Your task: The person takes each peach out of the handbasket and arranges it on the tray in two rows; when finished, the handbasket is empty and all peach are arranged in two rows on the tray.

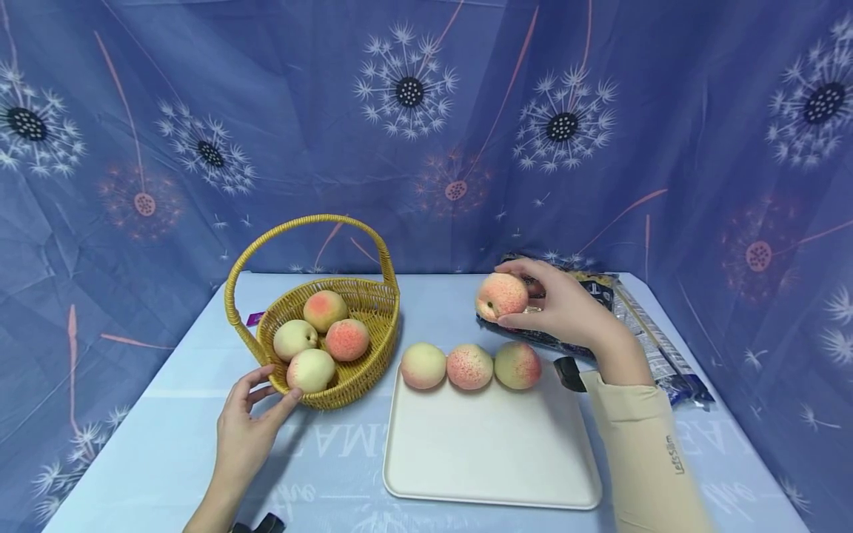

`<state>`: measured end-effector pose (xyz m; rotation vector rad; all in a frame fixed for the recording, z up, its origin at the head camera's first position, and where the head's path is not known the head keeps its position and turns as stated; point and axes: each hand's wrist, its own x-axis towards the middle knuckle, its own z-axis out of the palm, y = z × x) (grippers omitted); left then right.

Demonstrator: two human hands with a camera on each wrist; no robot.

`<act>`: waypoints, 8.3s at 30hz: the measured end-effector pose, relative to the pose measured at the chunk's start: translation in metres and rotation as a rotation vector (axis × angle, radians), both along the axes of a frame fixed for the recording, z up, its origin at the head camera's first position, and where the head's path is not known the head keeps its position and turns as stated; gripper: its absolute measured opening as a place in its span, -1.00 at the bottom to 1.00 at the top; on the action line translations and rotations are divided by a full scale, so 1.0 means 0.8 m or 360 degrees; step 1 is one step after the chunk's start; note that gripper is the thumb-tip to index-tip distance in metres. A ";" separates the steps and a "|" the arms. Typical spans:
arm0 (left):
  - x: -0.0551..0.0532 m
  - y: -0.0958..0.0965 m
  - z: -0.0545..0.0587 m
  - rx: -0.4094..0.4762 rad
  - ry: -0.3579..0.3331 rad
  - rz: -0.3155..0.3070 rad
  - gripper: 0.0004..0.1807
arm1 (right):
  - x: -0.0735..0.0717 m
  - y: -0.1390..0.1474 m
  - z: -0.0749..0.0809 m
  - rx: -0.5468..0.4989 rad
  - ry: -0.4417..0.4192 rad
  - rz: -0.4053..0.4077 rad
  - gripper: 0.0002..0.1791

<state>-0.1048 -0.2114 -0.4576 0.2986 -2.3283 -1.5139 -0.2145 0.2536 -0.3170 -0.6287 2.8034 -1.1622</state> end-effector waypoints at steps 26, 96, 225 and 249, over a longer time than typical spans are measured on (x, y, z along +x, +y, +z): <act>0.001 0.002 0.002 0.0028 -0.0005 0.0004 -0.34 | 0.055 0.124 -0.109 -0.0087 -0.0170 -0.0293 -0.12; 0.000 0.000 -0.004 0.0016 0.0011 -0.0001 -0.34 | 0.051 0.115 -0.154 -0.0210 -0.0350 -0.0189 -0.19; -0.002 -0.008 0.012 0.0094 -0.0210 -0.0065 0.05 | -0.094 -0.345 -0.059 0.0863 -0.0380 0.0702 -0.25; -0.001 -0.004 0.008 0.0124 -0.0187 -0.0029 0.01 | -0.098 -0.340 -0.069 0.0815 -0.0388 0.0714 -0.30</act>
